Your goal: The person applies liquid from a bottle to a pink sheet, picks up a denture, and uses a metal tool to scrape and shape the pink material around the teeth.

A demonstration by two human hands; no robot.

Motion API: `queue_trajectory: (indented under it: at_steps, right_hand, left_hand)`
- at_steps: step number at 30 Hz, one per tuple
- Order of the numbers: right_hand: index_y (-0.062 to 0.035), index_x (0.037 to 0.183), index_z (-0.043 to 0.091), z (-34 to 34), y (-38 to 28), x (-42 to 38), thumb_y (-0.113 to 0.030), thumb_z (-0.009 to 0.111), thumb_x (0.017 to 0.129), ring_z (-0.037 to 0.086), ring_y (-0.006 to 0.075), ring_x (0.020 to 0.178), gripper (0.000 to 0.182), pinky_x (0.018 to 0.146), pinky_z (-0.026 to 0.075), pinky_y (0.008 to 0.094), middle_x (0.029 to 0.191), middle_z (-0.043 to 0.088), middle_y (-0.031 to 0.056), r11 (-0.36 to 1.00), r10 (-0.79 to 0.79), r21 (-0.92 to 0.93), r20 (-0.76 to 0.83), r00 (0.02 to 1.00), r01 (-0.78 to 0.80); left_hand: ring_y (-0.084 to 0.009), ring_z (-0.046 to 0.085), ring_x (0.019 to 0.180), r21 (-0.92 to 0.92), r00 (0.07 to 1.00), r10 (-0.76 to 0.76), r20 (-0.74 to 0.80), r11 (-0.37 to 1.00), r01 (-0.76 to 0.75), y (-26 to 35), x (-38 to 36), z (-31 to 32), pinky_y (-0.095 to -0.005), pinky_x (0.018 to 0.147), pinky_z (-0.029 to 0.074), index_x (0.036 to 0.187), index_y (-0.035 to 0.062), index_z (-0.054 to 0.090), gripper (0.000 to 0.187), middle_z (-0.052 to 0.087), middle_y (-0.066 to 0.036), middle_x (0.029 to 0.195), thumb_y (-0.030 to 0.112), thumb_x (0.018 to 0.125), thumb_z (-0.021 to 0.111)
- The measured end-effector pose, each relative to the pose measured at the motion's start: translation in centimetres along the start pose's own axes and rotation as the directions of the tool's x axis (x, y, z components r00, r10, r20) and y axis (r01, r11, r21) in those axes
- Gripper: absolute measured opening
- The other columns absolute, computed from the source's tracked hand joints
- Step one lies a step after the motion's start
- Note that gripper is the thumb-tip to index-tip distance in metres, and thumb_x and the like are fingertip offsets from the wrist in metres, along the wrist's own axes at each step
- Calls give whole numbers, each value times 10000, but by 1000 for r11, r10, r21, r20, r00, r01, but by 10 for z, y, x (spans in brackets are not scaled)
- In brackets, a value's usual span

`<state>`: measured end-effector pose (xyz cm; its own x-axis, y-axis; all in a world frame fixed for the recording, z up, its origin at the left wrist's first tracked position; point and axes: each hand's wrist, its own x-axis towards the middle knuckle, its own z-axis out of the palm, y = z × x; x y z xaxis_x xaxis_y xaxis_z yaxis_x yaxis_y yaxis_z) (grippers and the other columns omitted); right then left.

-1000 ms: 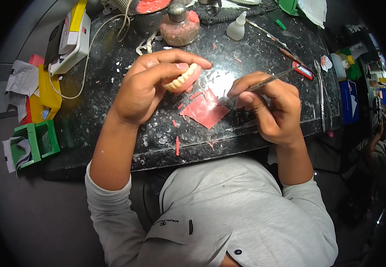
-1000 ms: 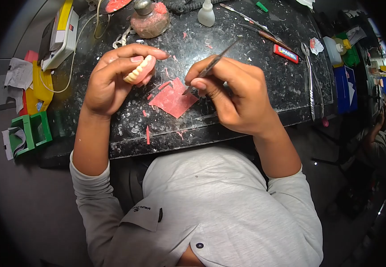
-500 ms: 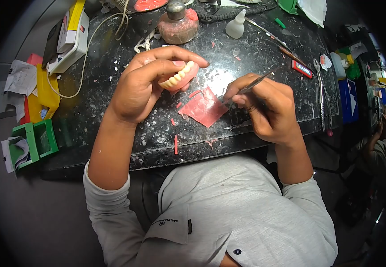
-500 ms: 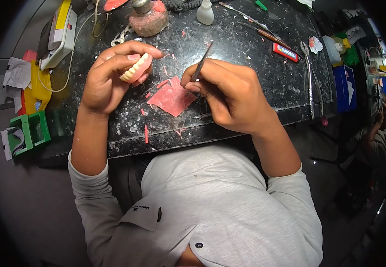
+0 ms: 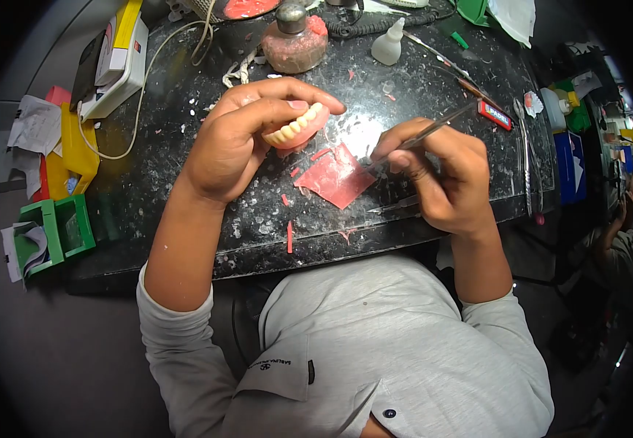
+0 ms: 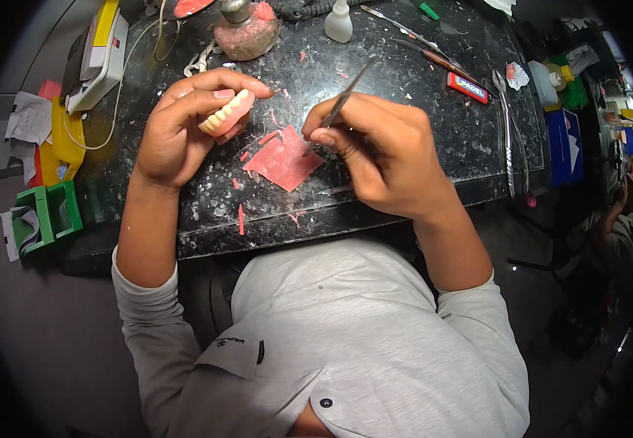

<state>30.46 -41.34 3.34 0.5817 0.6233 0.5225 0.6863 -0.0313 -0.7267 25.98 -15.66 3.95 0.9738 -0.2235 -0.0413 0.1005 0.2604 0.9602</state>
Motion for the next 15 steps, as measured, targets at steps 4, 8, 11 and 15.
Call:
queue_trajectory:
  at_steps: [4, 8, 11, 15]
  right_hand:
    - [75, 978, 693, -2, -2, -4, 44, 623, 984, 727, 186, 805, 77, 636, 609, 276, 969, 742, 170, 976, 67, 218, -163, 984, -30]
    - [167, 1141, 610, 3, 8, 1, 57, 584, 1001, 743, 358, 974, 180, 793, 678, 406, 1070, 688, 304, 883, -187, 354, -337, 923, 309]
    - [175, 1148, 613, 6, 5, 3, 59, 587, 998, 742, 365, 983, 191, 797, 678, 398, 1074, 691, 303, 896, -238, 296, -310, 920, 332]
    - [157, 1076, 676, 7, 3, 1, 55, 666, 954, 753, 336, 958, 159, 817, 639, 382, 1019, 738, 257, 940, -241, 181, -249, 938, 290]
  left_hand:
    - [-71, 471, 654, 23, 1000, 1, -14, 1000, -1, -1, 0, -1, -213, 598, 373, 1187, -143, 662, 386, 627, -59, 823, 128, 954, 516]
    - [-86, 544, 723, 62, 999, -29, 40, 998, 26, 3, -1, -2, -219, 671, 428, 1192, -131, 669, 370, 681, -93, 901, 113, 955, 522]
    - [-129, 646, 894, 192, 997, -76, 32, 979, 69, 3, -1, -2, -248, 830, 489, 1185, -107, 682, 344, 726, -139, 1035, 106, 958, 535]
    - [-179, 673, 1078, 179, 996, -79, 36, 981, 71, -2, 0, -4, -292, 977, 490, 1153, -84, 693, 306, 728, -167, 1143, 111, 961, 556]
